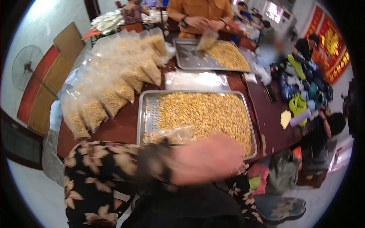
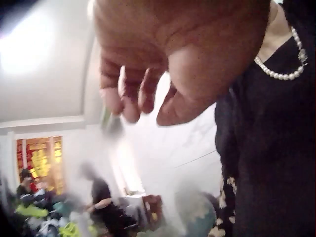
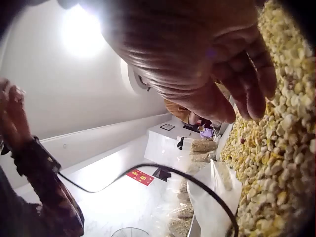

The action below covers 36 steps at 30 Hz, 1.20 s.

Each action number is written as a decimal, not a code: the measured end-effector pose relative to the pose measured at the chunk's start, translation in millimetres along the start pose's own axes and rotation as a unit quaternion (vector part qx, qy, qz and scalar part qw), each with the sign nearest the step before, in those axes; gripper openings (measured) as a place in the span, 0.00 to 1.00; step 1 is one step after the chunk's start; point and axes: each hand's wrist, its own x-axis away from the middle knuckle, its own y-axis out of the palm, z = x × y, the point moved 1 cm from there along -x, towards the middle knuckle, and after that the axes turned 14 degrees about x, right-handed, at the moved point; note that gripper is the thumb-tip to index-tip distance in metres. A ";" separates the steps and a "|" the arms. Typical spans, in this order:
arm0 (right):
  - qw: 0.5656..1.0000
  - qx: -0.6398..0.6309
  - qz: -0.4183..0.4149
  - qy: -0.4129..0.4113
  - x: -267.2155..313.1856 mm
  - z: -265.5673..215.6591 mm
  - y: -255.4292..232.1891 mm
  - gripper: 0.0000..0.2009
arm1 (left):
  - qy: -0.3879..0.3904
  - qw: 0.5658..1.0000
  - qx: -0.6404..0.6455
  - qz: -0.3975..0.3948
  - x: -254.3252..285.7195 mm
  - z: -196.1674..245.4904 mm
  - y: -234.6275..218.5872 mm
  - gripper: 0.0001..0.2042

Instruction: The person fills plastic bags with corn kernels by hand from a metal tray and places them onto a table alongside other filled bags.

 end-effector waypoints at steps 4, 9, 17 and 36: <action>0.799 0.503 0.187 -0.271 13.7 -28.1 16.1 0.12 | -0.343 0.767 -0.513 -0.177 38.7 51.8 -70.9 0.13; 0.761 0.552 0.183 -0.287 3.6 -38.3 29.5 0.13 | -0.348 0.808 -0.475 -0.023 85.1 14.7 -62.4 0.12; 0.771 0.550 0.103 -0.305 -9.9 -52.8 80.4 0.14 | -0.302 0.865 -0.353 0.187 58.6 76.2 -68.6 0.08; 0.826 0.511 0.032 -0.234 -43.1 -41.7 106.1 0.14 | -0.764 0.573 -0.266 -0.129 285.7 143.0 -0.6 0.15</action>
